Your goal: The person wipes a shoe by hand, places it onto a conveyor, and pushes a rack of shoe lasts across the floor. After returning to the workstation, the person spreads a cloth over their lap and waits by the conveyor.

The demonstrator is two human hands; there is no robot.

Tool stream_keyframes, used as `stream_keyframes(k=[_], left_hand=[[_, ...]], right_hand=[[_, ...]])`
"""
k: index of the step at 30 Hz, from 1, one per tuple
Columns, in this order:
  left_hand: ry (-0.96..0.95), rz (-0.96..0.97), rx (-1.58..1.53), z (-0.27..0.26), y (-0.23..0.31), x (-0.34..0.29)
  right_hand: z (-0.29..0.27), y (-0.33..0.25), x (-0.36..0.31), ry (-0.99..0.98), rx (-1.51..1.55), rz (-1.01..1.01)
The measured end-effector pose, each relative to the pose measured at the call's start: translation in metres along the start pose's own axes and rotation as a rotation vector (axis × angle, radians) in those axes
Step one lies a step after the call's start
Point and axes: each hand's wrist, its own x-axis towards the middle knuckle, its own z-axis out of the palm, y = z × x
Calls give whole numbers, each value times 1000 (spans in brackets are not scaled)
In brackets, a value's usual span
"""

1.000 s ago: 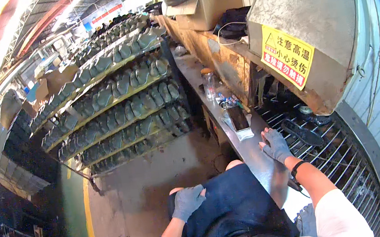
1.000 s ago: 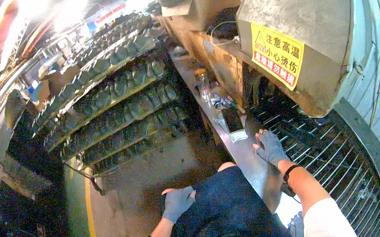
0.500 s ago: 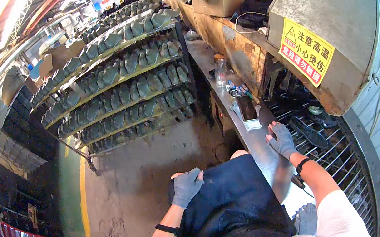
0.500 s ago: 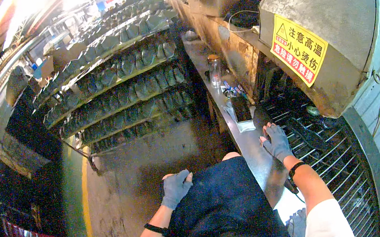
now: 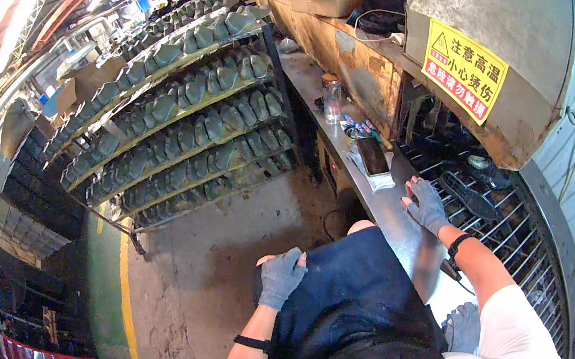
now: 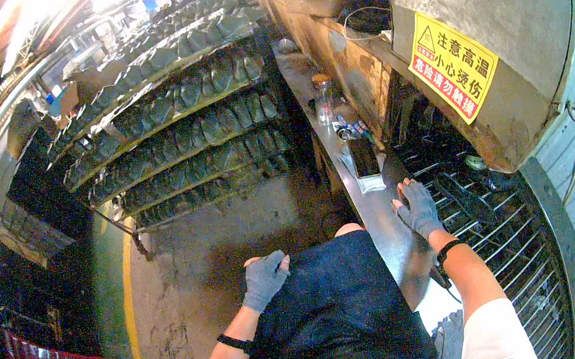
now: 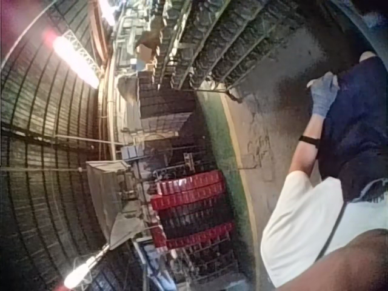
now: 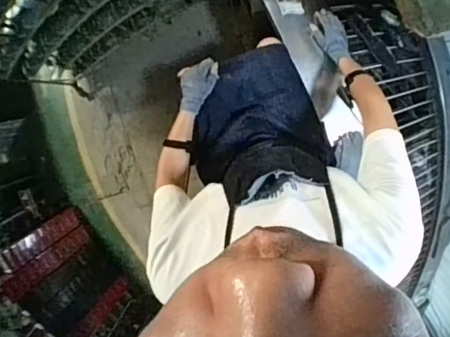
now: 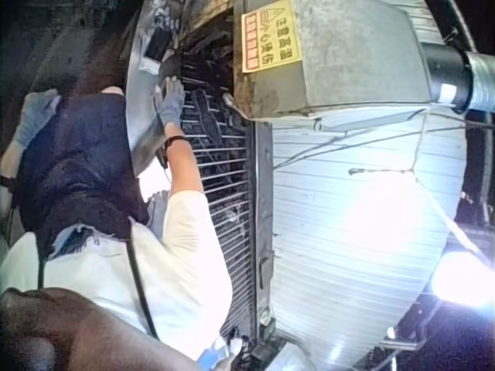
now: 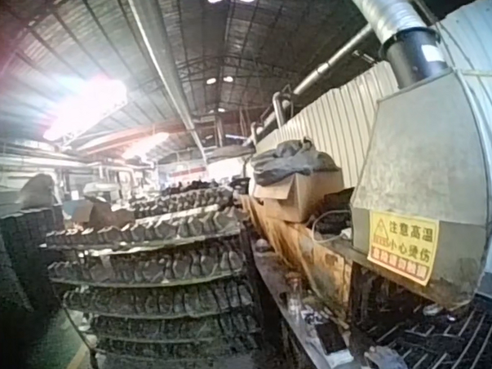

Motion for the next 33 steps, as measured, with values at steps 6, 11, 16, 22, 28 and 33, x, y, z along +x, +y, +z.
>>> stream_keyframes(k=[6, 11, 16, 22, 28, 33], left_hand=[[62, 44, -21, 1, 1, 0], [75, 53, -39, 0, 2, 1], [52, 53, -21, 0, 2, 1], [49, 32, -38, 1, 2, 0], [85, 49, -41, 2, 1, -1], [34, 40, -13, 2, 0, 0]], right_hand=[[4, 3, 0, 44, -13, -30], [6, 6, 0, -19, 5, 16], [4, 5, 0, -69, -7, 69], [1, 2, 0, -68, -11, 71], [1, 1, 0, -66, -6, 77], [4, 3, 0, -39, -8, 43]])
